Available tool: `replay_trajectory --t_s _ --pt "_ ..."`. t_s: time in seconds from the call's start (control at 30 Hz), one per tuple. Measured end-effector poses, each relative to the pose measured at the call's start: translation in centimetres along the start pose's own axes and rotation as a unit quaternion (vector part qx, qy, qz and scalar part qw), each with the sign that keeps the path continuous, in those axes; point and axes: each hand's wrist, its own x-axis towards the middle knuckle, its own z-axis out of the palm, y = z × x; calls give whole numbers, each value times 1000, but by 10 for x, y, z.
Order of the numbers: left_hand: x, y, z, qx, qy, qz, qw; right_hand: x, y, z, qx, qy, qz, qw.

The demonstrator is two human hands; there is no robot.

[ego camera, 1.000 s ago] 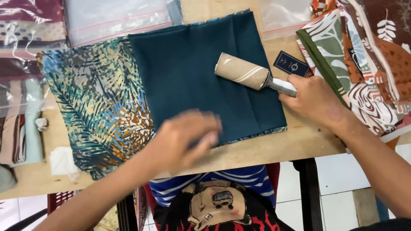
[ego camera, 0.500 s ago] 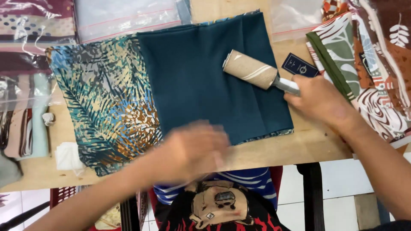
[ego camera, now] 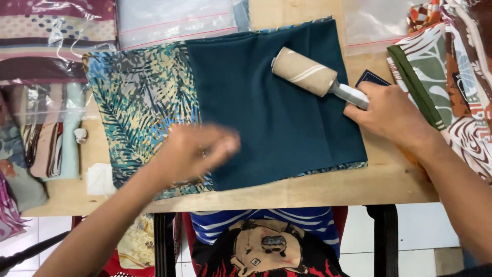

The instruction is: Using a lint roller to remove dust and lint from several pieces of folded patterned fabric on a workspace.

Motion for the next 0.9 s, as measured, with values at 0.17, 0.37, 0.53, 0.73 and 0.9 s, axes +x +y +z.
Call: replay_trajectory --t_s 0.17,0.37,0.53,0.73,0.9 --pt "6 -89 -2 227 26 -52 972 1 -30 11 3 40 -111 993" --pt "3 -114 7 353 37 -36 934 13 -38 37 -155 144 -315 925" --pt "4 -109 6 389 31 -47 920 8 -18 44 -215 168 -463 843" --pt "2 -108 6 374 18 -66 925 15 -22 32 -160 116 -463 864" --pt "4 -107 -1 362 3 -29 932 34 -30 41 -215 180 -365 888"
